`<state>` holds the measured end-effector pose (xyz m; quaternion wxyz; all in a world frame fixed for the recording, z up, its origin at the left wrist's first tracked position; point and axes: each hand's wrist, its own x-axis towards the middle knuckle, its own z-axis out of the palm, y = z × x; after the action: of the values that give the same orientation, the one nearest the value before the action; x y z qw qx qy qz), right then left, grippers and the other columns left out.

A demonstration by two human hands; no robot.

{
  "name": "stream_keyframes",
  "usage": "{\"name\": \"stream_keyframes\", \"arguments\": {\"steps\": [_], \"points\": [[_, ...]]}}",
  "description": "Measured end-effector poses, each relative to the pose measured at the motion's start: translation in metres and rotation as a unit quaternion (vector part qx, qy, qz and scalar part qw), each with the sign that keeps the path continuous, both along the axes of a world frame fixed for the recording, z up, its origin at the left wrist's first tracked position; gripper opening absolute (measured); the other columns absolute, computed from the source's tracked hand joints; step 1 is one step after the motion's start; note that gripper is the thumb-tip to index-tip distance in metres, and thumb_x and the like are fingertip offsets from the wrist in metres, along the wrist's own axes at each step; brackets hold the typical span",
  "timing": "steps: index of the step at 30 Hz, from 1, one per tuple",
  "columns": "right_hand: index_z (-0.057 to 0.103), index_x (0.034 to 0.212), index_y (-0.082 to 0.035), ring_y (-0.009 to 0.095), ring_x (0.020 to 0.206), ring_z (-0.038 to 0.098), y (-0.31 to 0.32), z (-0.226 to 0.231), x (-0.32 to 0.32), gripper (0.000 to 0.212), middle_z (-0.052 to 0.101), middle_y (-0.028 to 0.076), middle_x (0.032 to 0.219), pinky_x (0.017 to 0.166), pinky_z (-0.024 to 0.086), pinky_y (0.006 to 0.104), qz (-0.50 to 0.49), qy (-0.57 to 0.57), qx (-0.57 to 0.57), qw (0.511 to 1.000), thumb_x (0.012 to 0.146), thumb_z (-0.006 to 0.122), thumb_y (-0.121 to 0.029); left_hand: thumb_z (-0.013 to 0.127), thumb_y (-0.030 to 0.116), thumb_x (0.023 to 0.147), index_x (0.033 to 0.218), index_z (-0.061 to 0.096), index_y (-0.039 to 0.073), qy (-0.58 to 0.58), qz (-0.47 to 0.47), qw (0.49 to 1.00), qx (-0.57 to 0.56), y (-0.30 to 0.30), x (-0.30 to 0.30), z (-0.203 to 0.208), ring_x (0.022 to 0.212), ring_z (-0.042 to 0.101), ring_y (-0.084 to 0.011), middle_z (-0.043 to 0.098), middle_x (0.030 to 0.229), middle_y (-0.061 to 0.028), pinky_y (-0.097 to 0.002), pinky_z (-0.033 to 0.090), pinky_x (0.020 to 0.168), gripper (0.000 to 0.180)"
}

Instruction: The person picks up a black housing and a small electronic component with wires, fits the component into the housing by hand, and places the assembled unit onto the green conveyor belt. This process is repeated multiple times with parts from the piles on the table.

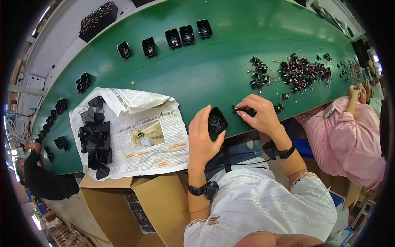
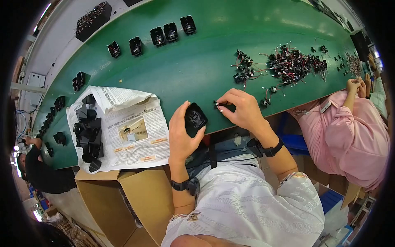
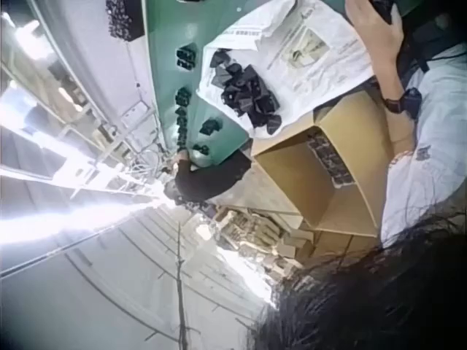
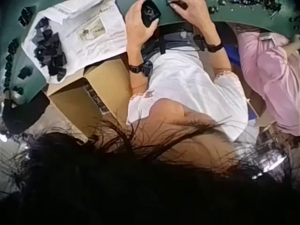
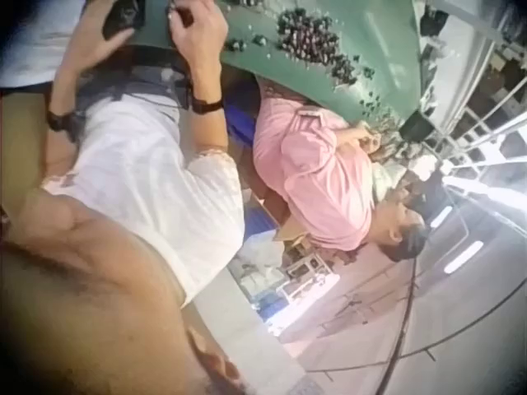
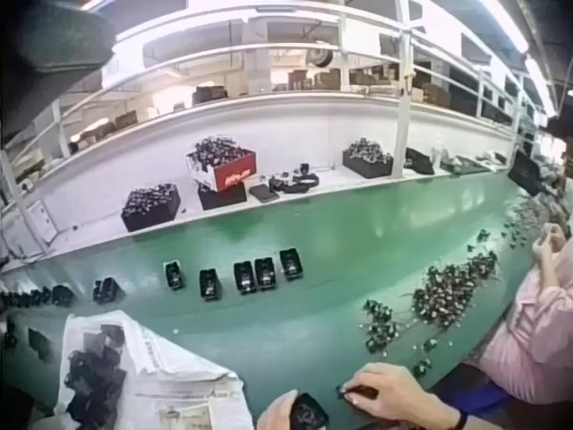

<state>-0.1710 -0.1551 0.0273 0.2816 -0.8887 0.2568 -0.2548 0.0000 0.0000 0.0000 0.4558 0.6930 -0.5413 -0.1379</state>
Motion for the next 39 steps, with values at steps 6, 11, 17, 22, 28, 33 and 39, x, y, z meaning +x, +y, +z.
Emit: {"name": "stream_keyframes", "arguments": {"steps": [6,11,17,22,28,33,39], "points": [[0.069,0.086,-0.001,0.021,0.070,0.066,0.010,0.000,0.011,0.010,0.065,0.009,0.082,0.064,0.052,0.0308,-0.060,0.035,0.019,0.997,0.079,0.076,-0.002,0.083,0.011,0.068,0.140,0.048,0.003,0.017,0.007,1.000,-0.012,0.003,0.000,0.005,0.126,0.055,-0.0346,0.059,0.134,-0.0156,-0.0447,0.040,0.107,0.081],[0.073,0.088,-0.004,0.021,0.069,0.066,0.020,0.014,0.014,0.014,0.067,0.007,0.084,0.060,0.052,0.0297,0.003,-0.094,0.038,0.995,0.076,0.079,0.000,0.085,0.016,0.067,0.138,0.050,0.003,-0.007,-0.020,1.000,-0.003,0.007,0.005,0.005,0.126,0.055,-0.0343,0.060,0.132,-0.0156,-0.0453,0.039,0.108,0.080],[0.074,0.087,-0.006,0.021,0.076,0.066,0.031,0.010,0.019,0.019,0.068,0.004,0.090,0.067,0.054,0.0327,0.146,-0.084,-0.022,0.985,0.070,0.081,0.001,0.087,0.022,0.066,0.137,0.053,0.001,0.008,-0.034,0.999,-0.012,0.005,0.009,0.009,0.120,0.059,-0.0355,0.063,0.128,-0.0167,-0.0461,0.040,0.107,0.081],[0.072,0.086,-0.009,0.025,0.085,0.062,0.029,0.010,0.020,0.018,0.065,0.004,0.096,0.073,0.053,0.0360,0.131,-0.071,0.044,0.988,0.071,0.081,-0.006,0.088,0.020,0.063,0.137,0.055,0.003,0.035,-0.031,0.999,-0.012,0.005,0.010,0.002,0.119,0.058,-0.0358,0.064,0.126,-0.0160,-0.0452,0.043,0.106,0.083],[0.068,0.082,-0.010,0.028,0.095,0.061,0.028,0.024,0.013,0.017,0.063,0.004,0.101,0.081,0.050,0.0411,0.159,-0.049,-0.069,0.984,0.068,0.076,-0.005,0.089,0.026,0.064,0.135,0.057,0.001,-0.023,-0.062,0.998,-0.023,0.002,0.008,0.013,0.117,0.059,-0.0365,0.065,0.123,-0.0171,-0.0473,0.041,0.106,0.082],[0.063,0.080,-0.008,0.025,0.100,0.060,0.028,0.022,0.020,0.011,0.062,0.005,0.104,0.078,0.047,0.0361,0.203,-0.008,-0.111,0.973,0.074,0.069,-0.015,0.088,0.029,0.064,0.132,0.059,-0.001,-0.091,-0.043,0.995,0.005,0.006,0.007,0.015,0.111,0.061,-0.0365,0.067,0.118,-0.0178,-0.0480,0.042,0.103,0.080],[0.066,0.078,-0.007,0.025,0.098,0.056,0.027,0.008,0.018,0.009,0.059,0.004,0.103,0.080,0.048,0.0362,0.192,-0.009,-0.113,0.975,0.076,0.069,-0.015,0.089,0.021,0.063,0.139,0.055,0.002,-0.049,-0.048,0.998,0.015,0.002,0.003,0.008,0.114,0.060,-0.0356,0.065,0.122,-0.0175,-0.0442,0.045,0.101,0.085]]}}
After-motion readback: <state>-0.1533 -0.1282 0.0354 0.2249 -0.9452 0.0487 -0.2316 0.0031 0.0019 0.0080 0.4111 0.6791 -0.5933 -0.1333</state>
